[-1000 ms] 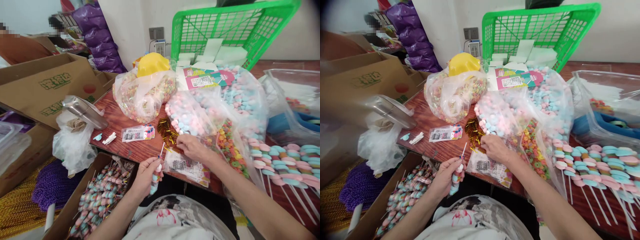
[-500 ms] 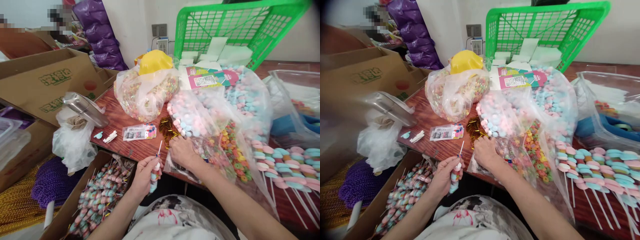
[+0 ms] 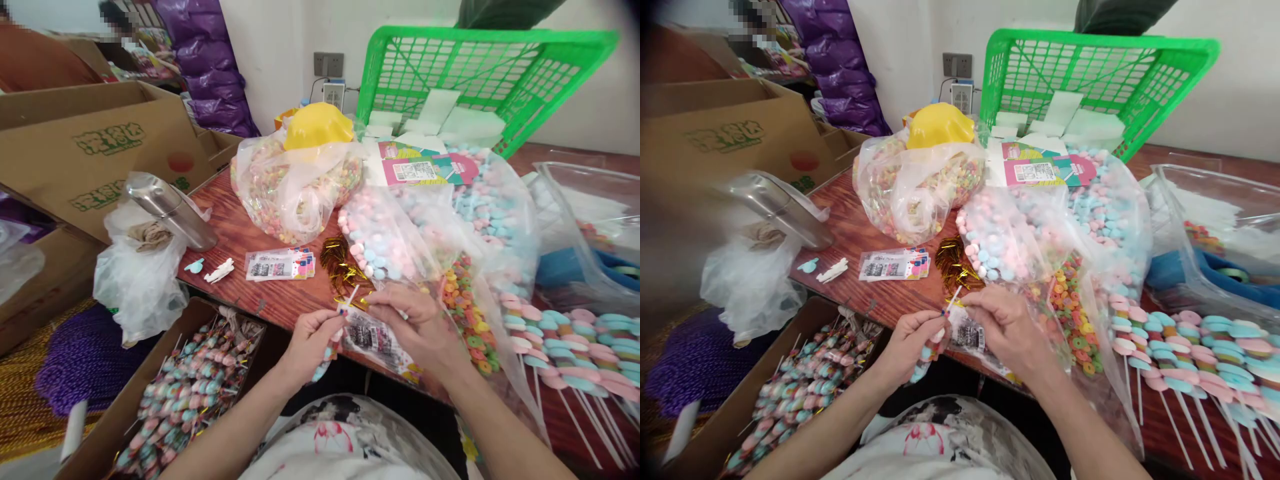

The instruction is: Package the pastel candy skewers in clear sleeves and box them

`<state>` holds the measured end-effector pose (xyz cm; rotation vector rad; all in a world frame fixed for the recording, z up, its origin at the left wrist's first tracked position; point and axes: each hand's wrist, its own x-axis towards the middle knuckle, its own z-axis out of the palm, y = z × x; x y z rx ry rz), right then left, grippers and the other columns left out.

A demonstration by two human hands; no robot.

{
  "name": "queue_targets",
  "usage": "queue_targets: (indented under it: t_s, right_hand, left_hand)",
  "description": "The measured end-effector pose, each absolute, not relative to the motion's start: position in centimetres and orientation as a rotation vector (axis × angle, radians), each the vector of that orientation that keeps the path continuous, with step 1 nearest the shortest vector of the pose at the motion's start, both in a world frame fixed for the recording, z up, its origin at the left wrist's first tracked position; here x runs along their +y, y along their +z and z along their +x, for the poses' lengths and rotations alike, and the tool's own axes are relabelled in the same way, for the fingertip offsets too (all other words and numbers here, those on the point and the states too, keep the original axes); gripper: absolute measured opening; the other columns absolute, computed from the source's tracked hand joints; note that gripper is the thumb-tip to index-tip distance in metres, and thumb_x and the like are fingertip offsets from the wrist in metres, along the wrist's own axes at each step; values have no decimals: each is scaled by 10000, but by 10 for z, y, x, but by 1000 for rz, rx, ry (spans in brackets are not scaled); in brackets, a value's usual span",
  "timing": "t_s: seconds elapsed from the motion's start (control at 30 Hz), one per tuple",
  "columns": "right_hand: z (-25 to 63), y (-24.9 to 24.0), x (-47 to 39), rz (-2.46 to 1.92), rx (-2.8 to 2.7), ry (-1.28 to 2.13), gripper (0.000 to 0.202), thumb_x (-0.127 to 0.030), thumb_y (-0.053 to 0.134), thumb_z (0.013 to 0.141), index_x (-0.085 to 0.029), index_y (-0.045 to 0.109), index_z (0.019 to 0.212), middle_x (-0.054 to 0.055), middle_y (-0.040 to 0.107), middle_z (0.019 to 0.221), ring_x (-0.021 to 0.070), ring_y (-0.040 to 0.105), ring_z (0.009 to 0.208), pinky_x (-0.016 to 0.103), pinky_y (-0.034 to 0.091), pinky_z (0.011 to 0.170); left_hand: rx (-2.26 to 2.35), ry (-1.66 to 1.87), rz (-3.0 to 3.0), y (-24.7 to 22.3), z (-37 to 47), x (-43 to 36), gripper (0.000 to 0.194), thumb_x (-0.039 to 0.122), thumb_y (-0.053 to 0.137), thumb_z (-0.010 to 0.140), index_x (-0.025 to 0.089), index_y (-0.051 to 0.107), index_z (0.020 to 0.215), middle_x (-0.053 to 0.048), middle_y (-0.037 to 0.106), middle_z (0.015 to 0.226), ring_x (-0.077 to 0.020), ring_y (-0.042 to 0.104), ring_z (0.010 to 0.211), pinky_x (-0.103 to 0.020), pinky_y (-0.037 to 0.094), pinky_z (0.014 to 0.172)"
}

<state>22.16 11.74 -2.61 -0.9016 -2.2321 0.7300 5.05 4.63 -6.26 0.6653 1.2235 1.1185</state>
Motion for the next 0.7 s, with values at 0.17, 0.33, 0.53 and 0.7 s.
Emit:
queue_targets:
  t_s: [0.17,0.33,0.53,0.7]
  right_hand:
    - [211,-32,93,-780,-2312,617,332,-62,428,888,-191,693,1040,72,659,784,183,572,761,302,454,670]
    - [218,-46,87,-867,-2316,641,374,-43,435,881,-225,669,1109,45,666,786,170,574,741,290,456,678]
    - [225,-53,75,-948,-2068,629,429,-98,477,870,-205,519,1283,29,661,827,166,598,758,305,482,724]
    - [230,-63,66,-1127,-1823,853,123,-247,579,852,-200,645,944,16,656,750,154,589,673,275,461,635]
  left_hand:
    - [1163,1123,908,-53,59,56,340,369,626,730,154,502,496,34,430,507,-60,357,480,-182,304,465]
    - [1147,1015,881,-57,60,49,280,358,622,737,156,548,557,26,465,517,-64,390,456,-187,313,450]
    - [1194,1136,842,-60,66,46,353,397,657,754,150,538,531,25,475,510,-58,376,443,-194,288,443]
    - [1209,1168,1074,-61,69,47,356,344,620,809,150,561,517,7,486,572,-90,412,534,-219,340,531]
